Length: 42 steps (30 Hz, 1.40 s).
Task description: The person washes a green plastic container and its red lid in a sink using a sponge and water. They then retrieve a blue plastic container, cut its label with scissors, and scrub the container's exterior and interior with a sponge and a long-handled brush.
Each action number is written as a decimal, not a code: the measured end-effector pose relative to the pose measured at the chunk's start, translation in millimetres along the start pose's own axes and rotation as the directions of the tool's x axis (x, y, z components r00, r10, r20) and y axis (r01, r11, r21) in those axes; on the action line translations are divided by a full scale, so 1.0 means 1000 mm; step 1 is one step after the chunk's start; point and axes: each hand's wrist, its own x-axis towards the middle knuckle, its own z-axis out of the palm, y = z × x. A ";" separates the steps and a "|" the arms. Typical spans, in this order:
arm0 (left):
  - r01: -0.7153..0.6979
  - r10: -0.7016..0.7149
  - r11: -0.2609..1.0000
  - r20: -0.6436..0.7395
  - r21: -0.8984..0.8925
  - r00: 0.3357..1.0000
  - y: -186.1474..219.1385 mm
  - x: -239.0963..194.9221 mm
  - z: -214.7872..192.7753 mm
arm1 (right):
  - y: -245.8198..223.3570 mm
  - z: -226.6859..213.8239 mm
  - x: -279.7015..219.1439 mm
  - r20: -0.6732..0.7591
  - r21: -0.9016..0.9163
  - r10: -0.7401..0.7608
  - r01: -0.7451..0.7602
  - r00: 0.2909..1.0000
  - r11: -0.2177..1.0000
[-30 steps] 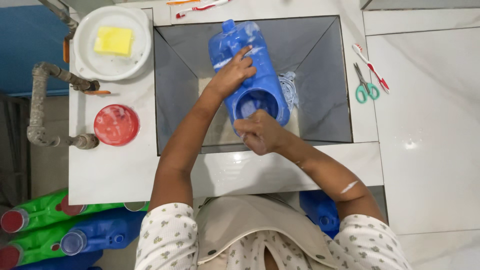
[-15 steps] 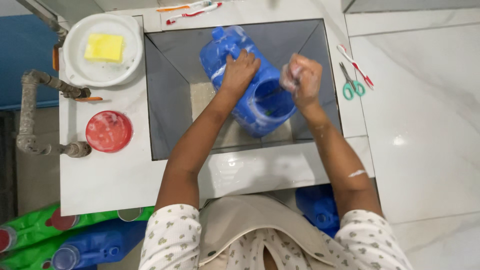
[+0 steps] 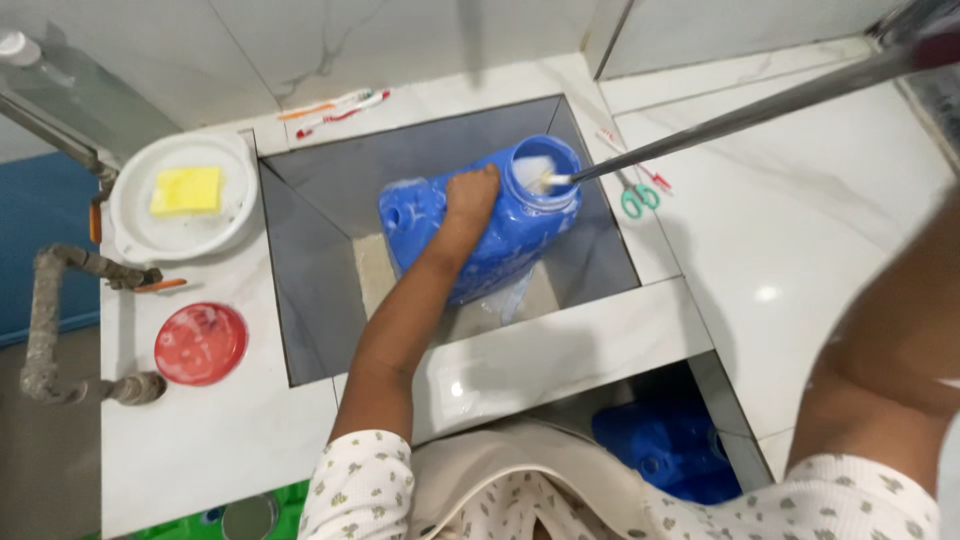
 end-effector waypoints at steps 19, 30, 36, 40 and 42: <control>0.267 -0.264 0.961 0.047 -0.076 0.963 -0.063 -0.092 -0.108 | 0.251 -0.128 -0.236 -0.408 -0.313 -0.135 0.001 0.903 0.950; 0.203 -0.220 0.974 -0.189 -0.105 0.957 -0.092 -0.174 -0.198 | 0.269 -0.195 -0.239 -0.280 -0.872 0.666 -0.474 0.692 0.125; 0.247 -0.263 0.965 -0.377 -0.091 0.888 -0.151 -0.227 -0.293 | 0.330 -0.203 -0.238 -0.336 -0.924 0.527 -0.163 0.780 -0.347; 0.229 -0.278 0.961 -0.485 -0.157 0.829 -0.204 -0.268 -0.336 | 0.330 -0.198 -0.241 -0.400 -0.911 0.399 -0.313 0.825 -0.267; 0.203 -0.319 0.943 -0.539 -0.264 0.780 -0.228 -0.285 -0.342 | 0.324 -0.198 -0.243 -0.430 -0.903 0.450 -0.368 0.782 -0.224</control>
